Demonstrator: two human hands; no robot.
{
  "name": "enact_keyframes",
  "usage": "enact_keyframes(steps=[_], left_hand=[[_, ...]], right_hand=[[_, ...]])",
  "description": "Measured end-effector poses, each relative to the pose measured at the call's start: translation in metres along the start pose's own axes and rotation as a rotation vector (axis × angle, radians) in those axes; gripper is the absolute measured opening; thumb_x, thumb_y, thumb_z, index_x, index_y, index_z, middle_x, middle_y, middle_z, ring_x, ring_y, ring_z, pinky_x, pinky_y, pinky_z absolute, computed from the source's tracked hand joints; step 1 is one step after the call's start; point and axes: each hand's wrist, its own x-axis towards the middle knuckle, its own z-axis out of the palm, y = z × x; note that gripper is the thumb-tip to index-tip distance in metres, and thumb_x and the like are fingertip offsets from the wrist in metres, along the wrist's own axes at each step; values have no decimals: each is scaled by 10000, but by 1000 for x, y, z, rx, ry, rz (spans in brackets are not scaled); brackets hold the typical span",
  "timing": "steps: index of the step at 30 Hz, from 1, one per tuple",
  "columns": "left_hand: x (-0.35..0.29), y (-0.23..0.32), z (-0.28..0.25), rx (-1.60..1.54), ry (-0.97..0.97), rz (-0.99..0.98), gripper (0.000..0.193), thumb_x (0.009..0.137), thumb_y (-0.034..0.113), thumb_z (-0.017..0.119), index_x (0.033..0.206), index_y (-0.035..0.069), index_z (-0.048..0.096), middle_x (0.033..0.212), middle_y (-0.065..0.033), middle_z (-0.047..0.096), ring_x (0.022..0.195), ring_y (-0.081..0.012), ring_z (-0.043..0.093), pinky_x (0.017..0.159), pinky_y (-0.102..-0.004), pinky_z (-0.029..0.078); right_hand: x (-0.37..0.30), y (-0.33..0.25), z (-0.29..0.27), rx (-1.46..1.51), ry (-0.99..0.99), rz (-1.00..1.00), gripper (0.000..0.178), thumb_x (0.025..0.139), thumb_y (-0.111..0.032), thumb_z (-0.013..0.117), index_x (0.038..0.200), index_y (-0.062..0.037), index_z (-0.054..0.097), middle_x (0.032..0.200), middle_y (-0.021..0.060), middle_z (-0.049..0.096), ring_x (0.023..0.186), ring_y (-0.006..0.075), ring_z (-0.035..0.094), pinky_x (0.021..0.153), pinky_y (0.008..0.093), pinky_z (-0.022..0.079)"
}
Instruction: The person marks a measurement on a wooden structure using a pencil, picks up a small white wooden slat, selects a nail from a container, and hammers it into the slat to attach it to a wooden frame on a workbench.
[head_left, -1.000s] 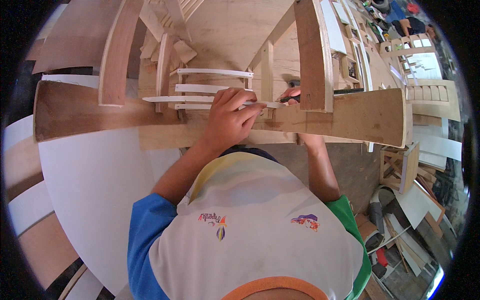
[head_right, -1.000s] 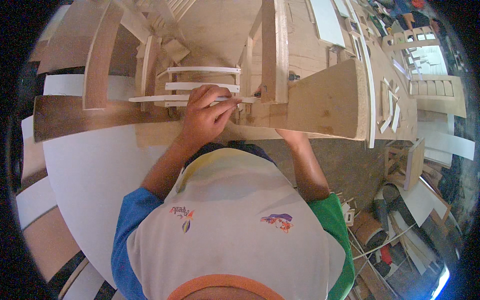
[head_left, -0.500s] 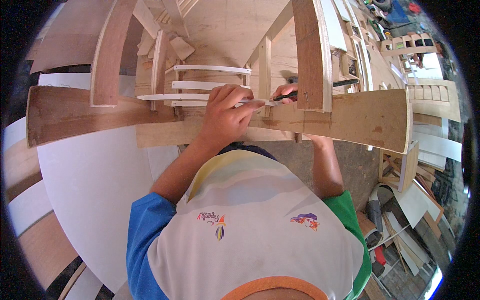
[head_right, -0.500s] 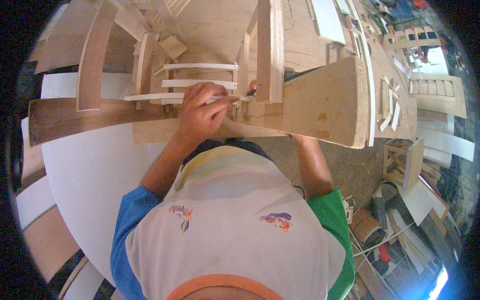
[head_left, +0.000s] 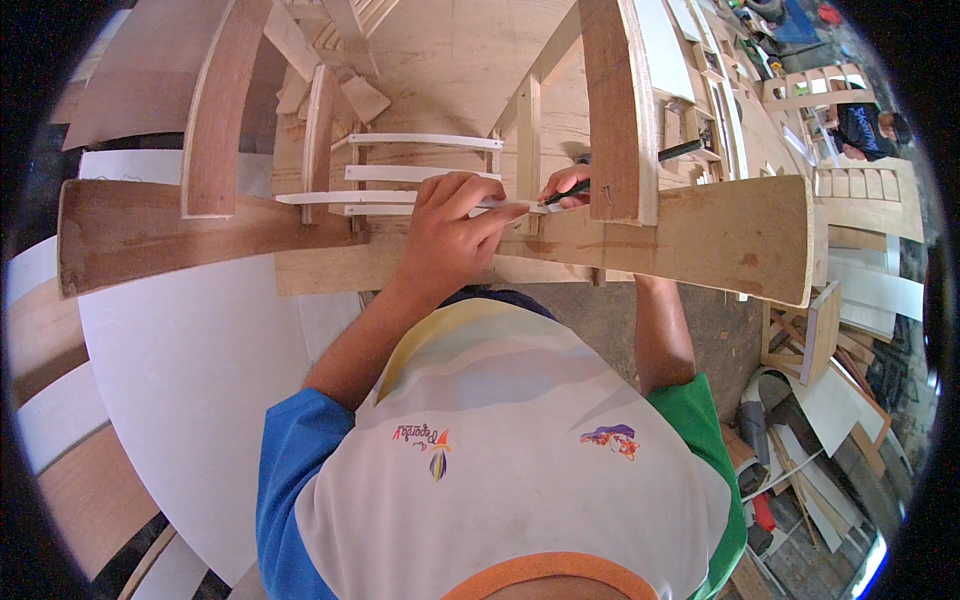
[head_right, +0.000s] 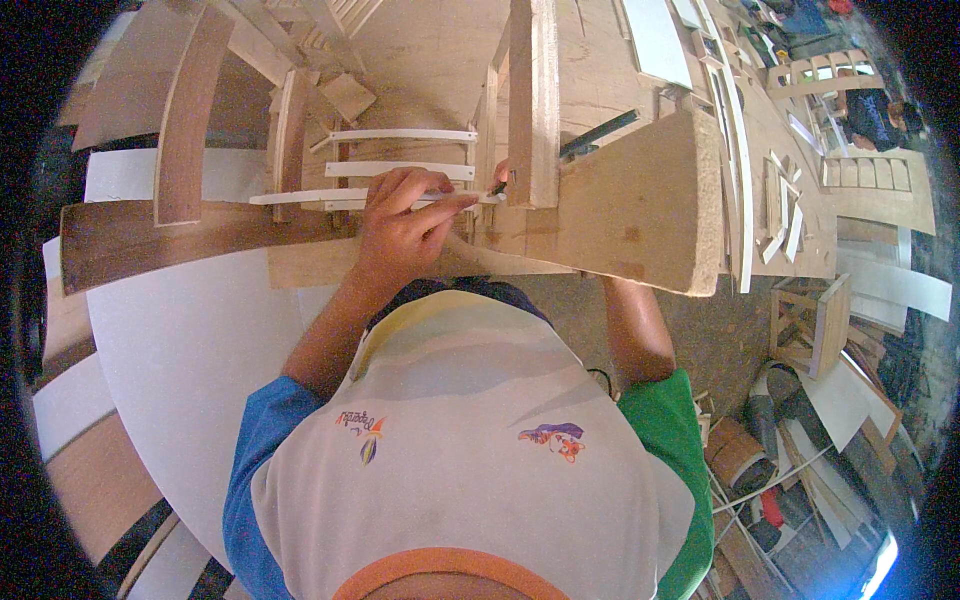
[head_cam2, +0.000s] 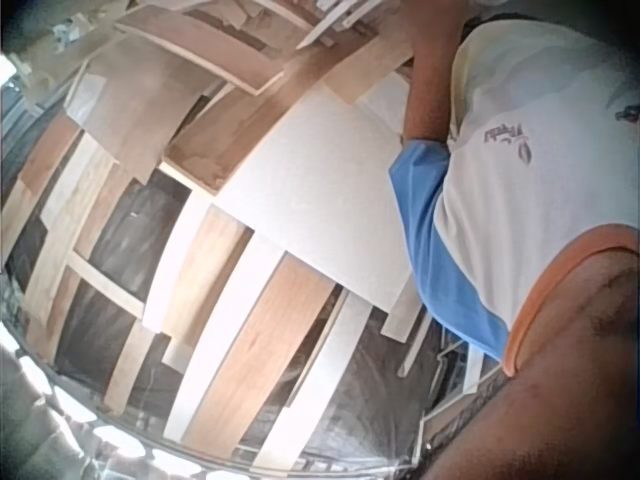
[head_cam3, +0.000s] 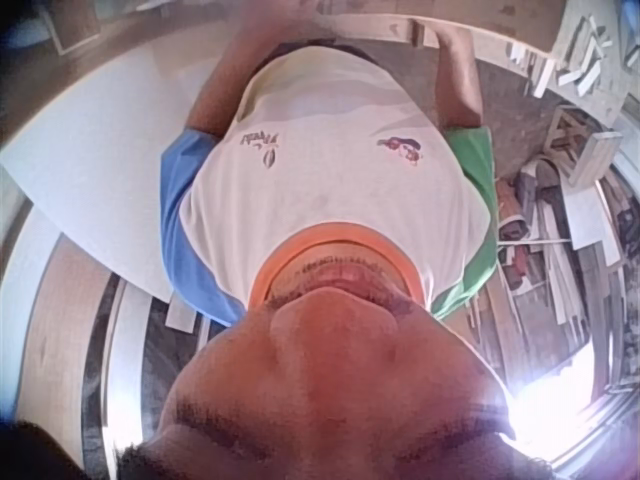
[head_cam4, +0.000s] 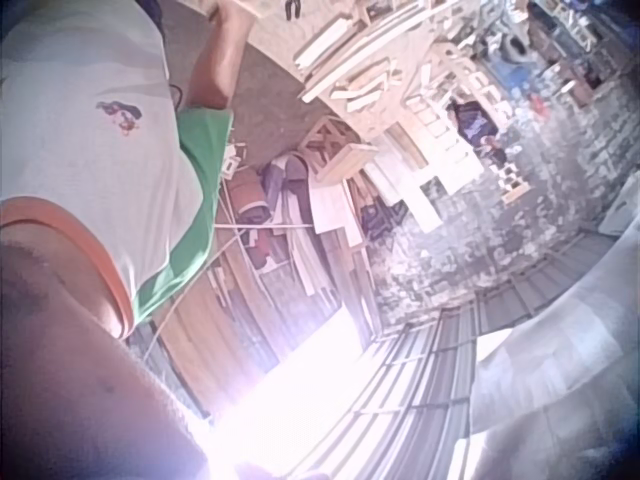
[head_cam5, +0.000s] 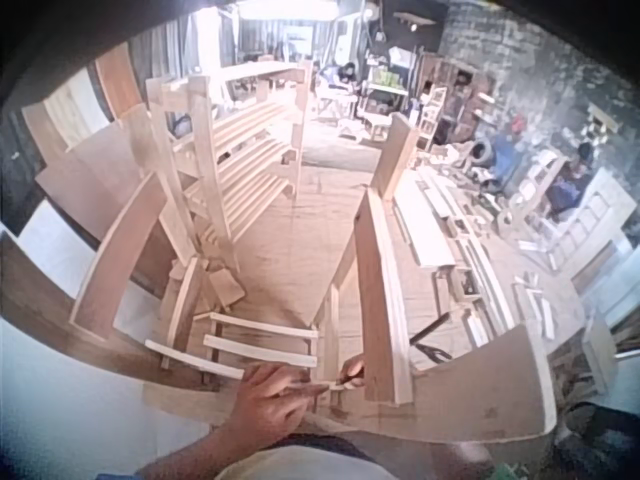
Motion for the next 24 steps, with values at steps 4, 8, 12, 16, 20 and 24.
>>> enact_keyframes(steps=[4,8,12,16,20,24], left_hand=[[-1,0,2,2,1,-15,286,670,59,703,916,198,750,926,-16,605,892,-238,588,798,-398,450],[0,0,1,-1,6,-1,267,677,74,708,911,196,747,929,-15,605,892,-239,589,795,-396,447],[-1,0,1,10,7,2,271,685,82,714,927,201,744,932,-14,604,892,-240,587,793,-391,442],[-1,0,2,20,5,1,271,689,85,718,930,206,743,934,-10,605,888,-237,585,794,-390,436],[1,2,2,17,35,3,237,683,54,689,881,179,726,890,9,576,872,-199,567,808,-375,414],[1,3,2,17,38,-2,228,682,49,689,868,175,730,887,7,577,873,-199,566,809,-375,414]], right_hand=[[0,-2,0,-5,-6,1,200,860,-57,665,1052,-53,610,1016,94,639,938,162,627,771,280,532],[0,-4,0,-12,-10,0,202,860,-62,666,1053,-54,609,1017,94,639,939,162,627,772,282,532],[1,-5,0,-15,-10,-4,204,859,-67,667,1054,-54,609,1018,94,639,939,163,627,773,284,532],[2,-6,0,-19,-11,-7,206,859,-72,667,1055,-55,609,1018,94,639,940,164,627,775,286,531],[2,-7,0,-22,-14,-6,208,858,-78,668,1056,-56,609,1019,94,639,940,165,627,776,288,531],[2,-7,-1,-24,-15,-6,210,858,-83,669,1057,-56,608,1019,94,639,941,166,627,777,291,531]])
